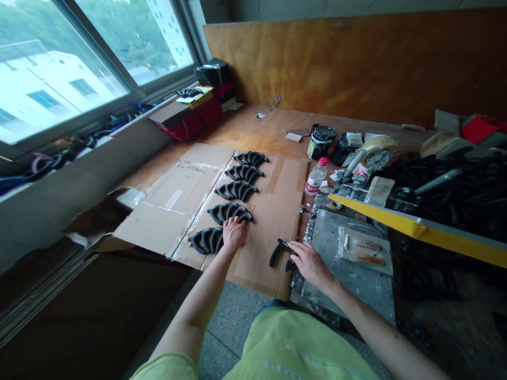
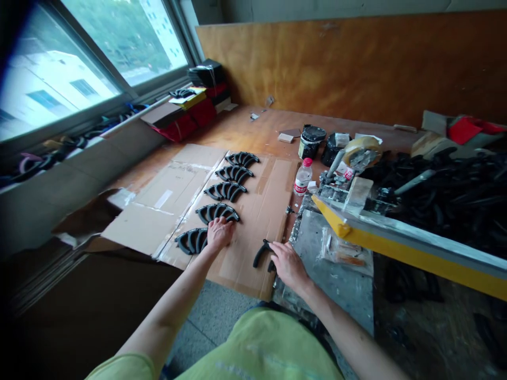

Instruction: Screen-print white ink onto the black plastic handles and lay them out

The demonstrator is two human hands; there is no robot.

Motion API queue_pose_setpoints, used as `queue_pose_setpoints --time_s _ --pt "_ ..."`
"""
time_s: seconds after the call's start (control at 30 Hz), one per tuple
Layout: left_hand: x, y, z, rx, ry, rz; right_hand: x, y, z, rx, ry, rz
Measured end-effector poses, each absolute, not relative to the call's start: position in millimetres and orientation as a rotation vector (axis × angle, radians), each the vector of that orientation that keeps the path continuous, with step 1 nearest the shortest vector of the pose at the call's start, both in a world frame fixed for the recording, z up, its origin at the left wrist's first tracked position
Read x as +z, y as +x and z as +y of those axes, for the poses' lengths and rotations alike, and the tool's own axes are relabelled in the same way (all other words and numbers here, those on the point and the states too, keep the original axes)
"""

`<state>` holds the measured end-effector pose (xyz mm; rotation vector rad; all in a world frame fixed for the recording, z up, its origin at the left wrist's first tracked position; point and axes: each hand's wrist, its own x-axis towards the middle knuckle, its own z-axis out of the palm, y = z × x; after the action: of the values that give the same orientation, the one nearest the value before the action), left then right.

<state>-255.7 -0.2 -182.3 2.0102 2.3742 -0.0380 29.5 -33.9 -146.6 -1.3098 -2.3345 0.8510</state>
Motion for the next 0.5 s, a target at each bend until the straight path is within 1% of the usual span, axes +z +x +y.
queue_pose_setpoints --time_s 0.13,0.3,0.4,0.5 --pt "-182 -258 3 -0.085 2.012 2.379 -141 53 -48 0.809 -1.413 -2.241" --pt "-194 -266 15 -0.263 1.913 2.447 -133 98 -60 0.724 -1.481 -2.121" --pt "-199 -260 14 -0.239 1.945 2.414 -130 167 -59 0.561 -1.663 -1.963" --pt "-202 -237 -6 -0.039 2.073 2.286 -135 256 -54 0.358 -2.042 -1.817"
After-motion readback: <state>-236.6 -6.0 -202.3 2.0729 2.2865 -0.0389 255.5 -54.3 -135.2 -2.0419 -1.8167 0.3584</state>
